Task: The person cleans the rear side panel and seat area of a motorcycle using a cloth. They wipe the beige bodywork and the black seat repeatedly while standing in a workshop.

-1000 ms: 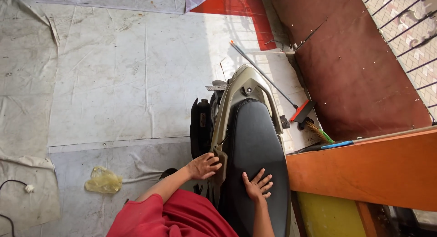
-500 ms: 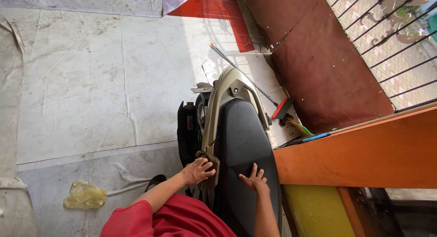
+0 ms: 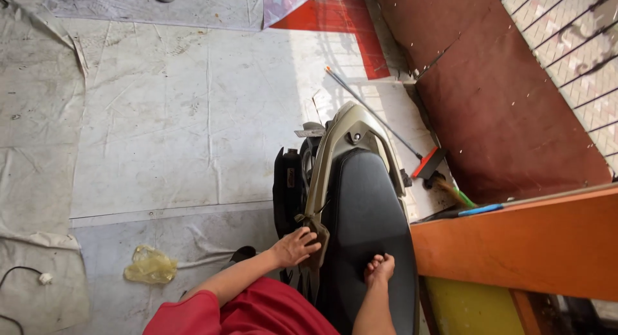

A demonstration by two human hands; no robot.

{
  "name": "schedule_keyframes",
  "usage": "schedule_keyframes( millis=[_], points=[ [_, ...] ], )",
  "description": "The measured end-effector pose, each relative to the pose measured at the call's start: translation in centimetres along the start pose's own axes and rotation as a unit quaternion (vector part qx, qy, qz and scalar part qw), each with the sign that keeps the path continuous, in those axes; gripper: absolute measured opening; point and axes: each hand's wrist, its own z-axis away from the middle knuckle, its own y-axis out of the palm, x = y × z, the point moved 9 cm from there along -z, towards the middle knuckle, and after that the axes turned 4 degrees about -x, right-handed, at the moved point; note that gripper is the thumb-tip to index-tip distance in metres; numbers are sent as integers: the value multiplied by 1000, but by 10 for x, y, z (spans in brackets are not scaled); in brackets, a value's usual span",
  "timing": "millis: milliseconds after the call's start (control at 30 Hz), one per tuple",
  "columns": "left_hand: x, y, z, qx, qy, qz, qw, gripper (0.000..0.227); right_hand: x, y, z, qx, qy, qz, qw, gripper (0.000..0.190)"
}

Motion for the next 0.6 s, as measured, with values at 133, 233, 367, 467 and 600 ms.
schedule_keyframes(
  millis=[133,233,367,467,600],
  points=[
    [19,-9,-2,-16,-4,-17,1000,59,5,7,21,-37,34,24,998,48],
    [52,-4,-9,-49,-54,-15,997,56,-4,-10,22,-61,47,58,995,50],
    [48,-21,-13,-75,-50,7,996,55,10,-2,59,-122,-3,86,989,46],
    [26,-15,-19,-49,36,37,997,54,15,6,60,-154,7,104,983,45],
    [-4,3,-8,4,22,115,993,52,14,-1,61,-186,10,110,976,47]
  ],
)
